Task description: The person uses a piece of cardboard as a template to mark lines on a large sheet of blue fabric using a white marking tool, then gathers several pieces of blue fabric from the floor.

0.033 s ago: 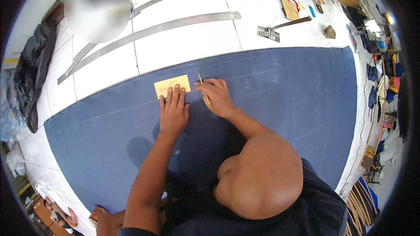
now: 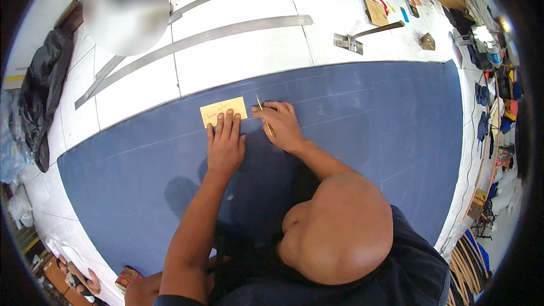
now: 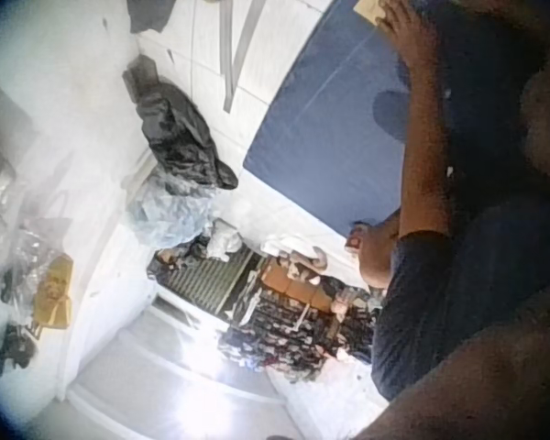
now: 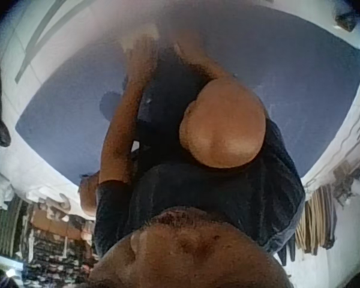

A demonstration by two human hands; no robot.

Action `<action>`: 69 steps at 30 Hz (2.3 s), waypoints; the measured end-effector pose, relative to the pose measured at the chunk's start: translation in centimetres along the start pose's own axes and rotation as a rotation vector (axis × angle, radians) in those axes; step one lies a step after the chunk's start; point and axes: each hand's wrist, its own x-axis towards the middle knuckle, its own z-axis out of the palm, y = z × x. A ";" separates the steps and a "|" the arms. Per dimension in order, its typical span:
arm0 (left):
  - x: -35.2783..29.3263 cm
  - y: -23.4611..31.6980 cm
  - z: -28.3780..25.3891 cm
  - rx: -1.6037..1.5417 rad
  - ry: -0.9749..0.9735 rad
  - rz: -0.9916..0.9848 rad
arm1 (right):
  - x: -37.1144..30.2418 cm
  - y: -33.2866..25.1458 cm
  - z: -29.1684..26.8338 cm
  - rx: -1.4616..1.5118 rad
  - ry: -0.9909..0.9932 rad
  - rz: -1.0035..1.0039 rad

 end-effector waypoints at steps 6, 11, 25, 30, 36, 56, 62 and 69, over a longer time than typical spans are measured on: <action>0.0 -0.6 0.3 0.017 0.006 0.013 | 0.8 -1.0 -0.1 -0.105 -0.048 -0.140; 2.0 1.8 -1.1 -0.090 -0.195 0.004 | -1.1 1.0 0.0 -0.106 -0.093 -0.083; 0.7 -6.2 5.6 0.171 -0.108 0.166 | -0.7 1.5 5.3 -0.197 0.296 -0.352; 1.2 -9.4 7.1 0.125 0.015 0.224 | -0.1 1.4 6.3 -0.189 0.393 -0.389; 2.4 -9.7 7.8 0.089 0.037 0.220 | 0.0 1.4 6.0 -0.130 0.306 -0.361; 2.9 -10.7 8.6 0.058 0.008 0.249 | -0.7 1.5 5.5 -0.201 0.117 -0.296; 2.4 -11.2 8.5 0.057 -0.013 0.249 | -0.9 1.3 5.2 -0.169 0.096 -0.264; 1.7 -13.1 9.2 0.036 -0.050 0.281 | -1.3 -0.5 6.1 -0.089 0.222 -0.121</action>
